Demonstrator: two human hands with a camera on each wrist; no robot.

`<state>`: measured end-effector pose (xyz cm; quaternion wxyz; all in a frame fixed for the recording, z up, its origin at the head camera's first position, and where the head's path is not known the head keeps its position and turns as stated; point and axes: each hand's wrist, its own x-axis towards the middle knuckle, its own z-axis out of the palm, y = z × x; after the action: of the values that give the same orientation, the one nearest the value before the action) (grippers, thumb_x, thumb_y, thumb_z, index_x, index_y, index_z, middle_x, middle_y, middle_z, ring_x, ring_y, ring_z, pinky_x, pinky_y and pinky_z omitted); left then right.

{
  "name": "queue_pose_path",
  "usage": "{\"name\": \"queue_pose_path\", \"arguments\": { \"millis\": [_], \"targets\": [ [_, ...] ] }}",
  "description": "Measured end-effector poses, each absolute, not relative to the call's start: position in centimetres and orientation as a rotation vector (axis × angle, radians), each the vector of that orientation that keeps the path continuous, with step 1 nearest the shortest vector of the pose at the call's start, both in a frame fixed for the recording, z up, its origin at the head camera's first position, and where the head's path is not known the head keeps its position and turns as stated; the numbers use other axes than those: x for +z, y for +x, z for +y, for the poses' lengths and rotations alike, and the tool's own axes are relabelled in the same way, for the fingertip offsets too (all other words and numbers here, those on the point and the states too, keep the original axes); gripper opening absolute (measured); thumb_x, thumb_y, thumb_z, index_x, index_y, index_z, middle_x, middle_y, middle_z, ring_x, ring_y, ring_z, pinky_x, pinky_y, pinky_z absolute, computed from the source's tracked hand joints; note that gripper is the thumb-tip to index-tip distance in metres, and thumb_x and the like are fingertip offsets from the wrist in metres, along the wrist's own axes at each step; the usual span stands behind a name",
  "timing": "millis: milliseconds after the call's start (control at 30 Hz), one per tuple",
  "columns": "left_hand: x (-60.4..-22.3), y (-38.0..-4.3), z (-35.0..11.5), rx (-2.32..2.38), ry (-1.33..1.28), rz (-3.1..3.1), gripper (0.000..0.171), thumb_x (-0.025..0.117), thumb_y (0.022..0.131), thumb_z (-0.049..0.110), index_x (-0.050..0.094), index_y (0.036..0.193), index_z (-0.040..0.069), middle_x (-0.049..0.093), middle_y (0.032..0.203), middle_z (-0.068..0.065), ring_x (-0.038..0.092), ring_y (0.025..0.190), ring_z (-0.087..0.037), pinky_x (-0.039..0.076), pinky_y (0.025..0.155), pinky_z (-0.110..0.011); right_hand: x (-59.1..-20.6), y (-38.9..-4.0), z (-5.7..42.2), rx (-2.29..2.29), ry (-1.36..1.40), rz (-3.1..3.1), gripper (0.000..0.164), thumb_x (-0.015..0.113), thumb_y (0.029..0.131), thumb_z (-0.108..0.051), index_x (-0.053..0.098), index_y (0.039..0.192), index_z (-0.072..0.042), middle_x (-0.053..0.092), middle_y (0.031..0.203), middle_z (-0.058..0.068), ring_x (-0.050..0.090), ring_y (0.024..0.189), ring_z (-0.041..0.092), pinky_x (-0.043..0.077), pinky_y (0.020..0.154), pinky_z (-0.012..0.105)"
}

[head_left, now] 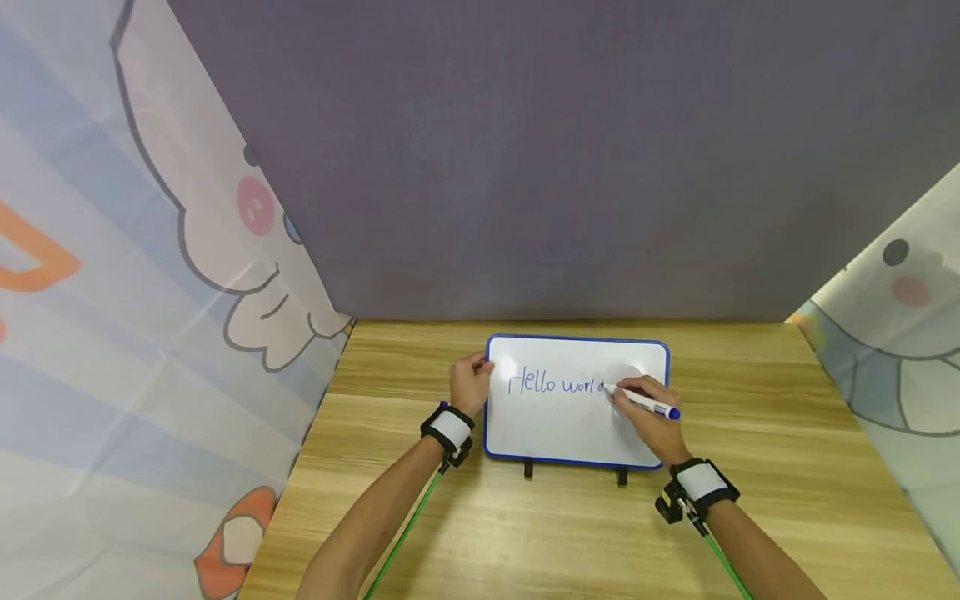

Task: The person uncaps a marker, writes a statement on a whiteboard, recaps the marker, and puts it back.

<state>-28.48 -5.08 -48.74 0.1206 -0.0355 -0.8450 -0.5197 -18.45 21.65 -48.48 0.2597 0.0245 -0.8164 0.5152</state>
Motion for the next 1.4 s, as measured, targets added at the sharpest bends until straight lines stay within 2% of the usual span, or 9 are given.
{"name": "queue_pose_path", "arguments": {
  "millis": [200,300,500,700,833,1033,1200,1400],
  "targets": [
    [-48.7,-28.5,-5.0,-1.528,-0.093,-2.492,0.020,0.063,0.085,0.000,0.069,0.103,-0.005,0.071,0.090,-0.021,0.068,0.078,-0.027,0.056,0.067,-0.033,-48.8,-18.2,21.8,1.393,0.084,-2.211,0.007,0.068,0.077,0.006,0.067,0.084,0.007,0.068,0.081,0.017,0.060,0.075,-0.001,0.047,0.064,0.008],
    [-48.9,-28.4,-5.0,-1.518,-0.130,-2.455,0.019,0.063,0.085,0.001,0.069,0.102,-0.006,0.071,0.088,-0.021,0.068,0.076,-0.023,0.056,0.065,-0.029,-49.0,-18.1,21.9,1.397,0.085,-2.209,0.007,0.068,0.076,0.006,0.067,0.084,0.007,0.067,0.081,0.016,0.060,0.074,-0.001,0.047,0.064,0.008],
    [-49.0,-28.4,-5.0,-1.518,-0.086,-2.501,0.019,0.063,0.085,0.002,0.070,0.102,-0.004,0.071,0.089,-0.019,0.068,0.079,-0.025,0.056,0.068,-0.033,-49.5,-18.0,22.1,1.379,0.072,-2.199,0.008,0.068,0.077,0.006,0.068,0.084,0.007,0.067,0.081,0.016,0.059,0.073,0.002,0.046,0.065,0.008],
    [-48.8,-28.2,-5.0,-1.527,-0.061,-2.512,0.020,0.062,0.085,0.003,0.069,0.103,-0.004,0.071,0.090,-0.019,0.068,0.079,-0.025,0.056,0.068,-0.032,-51.2,-18.8,23.3,1.405,-0.036,-2.168,0.006,0.068,0.079,0.000,0.070,0.085,-0.001,0.065,0.081,0.011,0.056,0.071,0.000,0.044,0.061,0.010],
    [-48.7,-28.3,-4.9,-1.527,-0.045,-2.521,0.020,0.062,0.086,0.003,0.069,0.104,-0.003,0.071,0.091,-0.019,0.068,0.080,-0.025,0.056,0.068,-0.032,-51.5,-19.2,23.6,1.380,-0.009,-2.126,0.006,0.068,0.079,-0.003,0.069,0.085,-0.005,0.064,0.079,0.006,0.056,0.069,0.002,0.044,0.059,0.011],
    [-48.6,-28.3,-4.8,-1.503,-0.065,-2.532,0.020,0.062,0.085,0.002,0.069,0.103,-0.004,0.071,0.087,-0.018,0.066,0.076,-0.023,0.055,0.064,-0.030,-53.0,-19.8,24.3,1.482,0.103,-2.009,0.010,0.069,0.077,-0.004,0.070,0.088,-0.004,0.065,0.080,0.000,0.055,0.071,0.003,0.041,0.059,0.010],
    [-48.5,-28.4,-4.9,-1.492,-0.079,-2.528,0.019,0.062,0.085,0.001,0.070,0.101,-0.004,0.071,0.084,-0.018,0.064,0.072,-0.023,0.054,0.062,-0.030,-51.9,-19.2,23.9,1.392,0.058,-2.092,0.007,0.069,0.078,-0.003,0.069,0.084,-0.004,0.064,0.079,0.004,0.057,0.071,0.002,0.044,0.063,0.009],
    [-48.3,-28.4,-4.9,-1.515,-0.071,-2.534,0.019,0.062,0.086,0.002,0.069,0.103,-0.004,0.071,0.088,-0.019,0.066,0.076,-0.025,0.055,0.065,-0.032,-51.9,-18.9,23.6,1.367,0.020,-2.169,0.007,0.070,0.078,-0.001,0.070,0.084,-0.004,0.065,0.079,0.009,0.056,0.072,-0.001,0.044,0.065,0.008]
  ]
}}
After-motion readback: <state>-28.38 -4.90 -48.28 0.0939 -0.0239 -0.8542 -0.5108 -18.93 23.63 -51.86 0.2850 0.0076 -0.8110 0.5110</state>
